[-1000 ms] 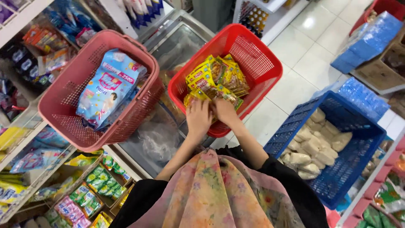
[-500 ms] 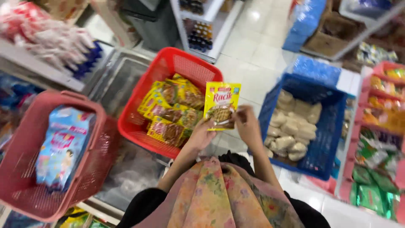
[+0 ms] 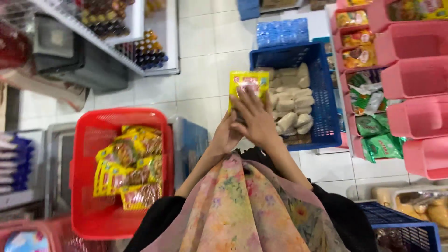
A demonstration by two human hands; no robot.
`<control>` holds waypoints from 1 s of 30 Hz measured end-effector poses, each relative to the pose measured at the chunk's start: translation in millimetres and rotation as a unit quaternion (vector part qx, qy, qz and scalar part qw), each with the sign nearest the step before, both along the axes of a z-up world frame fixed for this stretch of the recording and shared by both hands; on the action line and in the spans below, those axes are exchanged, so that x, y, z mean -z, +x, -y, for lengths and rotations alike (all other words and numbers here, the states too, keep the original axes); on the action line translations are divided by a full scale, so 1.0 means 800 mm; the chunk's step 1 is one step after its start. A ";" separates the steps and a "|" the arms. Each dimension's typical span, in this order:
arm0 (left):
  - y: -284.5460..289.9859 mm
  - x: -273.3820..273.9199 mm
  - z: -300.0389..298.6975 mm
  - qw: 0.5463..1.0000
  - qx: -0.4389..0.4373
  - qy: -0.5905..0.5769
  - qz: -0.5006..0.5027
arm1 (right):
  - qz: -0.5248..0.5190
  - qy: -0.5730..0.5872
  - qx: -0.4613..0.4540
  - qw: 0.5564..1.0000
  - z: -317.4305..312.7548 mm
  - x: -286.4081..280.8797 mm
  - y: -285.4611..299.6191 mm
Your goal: The person restocks a store display by taking seasoning packets from a basket and placing them into shelf organizer bins by hand, while also arranging packaged items in a crate.
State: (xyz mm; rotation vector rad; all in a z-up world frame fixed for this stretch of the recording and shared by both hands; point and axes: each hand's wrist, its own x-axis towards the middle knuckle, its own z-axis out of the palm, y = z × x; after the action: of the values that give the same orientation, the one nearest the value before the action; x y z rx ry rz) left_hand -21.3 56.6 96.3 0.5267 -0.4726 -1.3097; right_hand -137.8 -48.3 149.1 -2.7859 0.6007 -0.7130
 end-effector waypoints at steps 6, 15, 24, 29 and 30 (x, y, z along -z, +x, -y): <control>0.000 0.051 0.041 0.958 0.083 0.074 0.265 | 0.080 0.125 0.231 0.962 0.067 0.022 -0.063; 0.013 0.133 0.194 0.943 0.239 0.132 -0.189 | -0.040 0.110 0.233 0.965 0.153 0.060 -0.057; 0.070 0.069 0.431 0.917 0.299 0.259 -0.056 | 0.216 0.582 0.284 0.731 0.352 0.099 -0.085; 0.118 0.074 0.589 0.936 0.273 0.220 0.026 | 0.233 0.632 0.293 0.678 0.472 0.077 -0.031; 0.123 0.075 0.619 0.939 0.269 0.207 0.049 | 0.254 0.606 0.281 0.699 0.501 0.071 -0.025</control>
State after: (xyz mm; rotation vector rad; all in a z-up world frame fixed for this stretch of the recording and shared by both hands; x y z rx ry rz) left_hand 77.4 -438.3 36.0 0.8537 -0.4394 -1.9376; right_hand -157.8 -449.1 92.0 -1.0992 1.2091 -0.7198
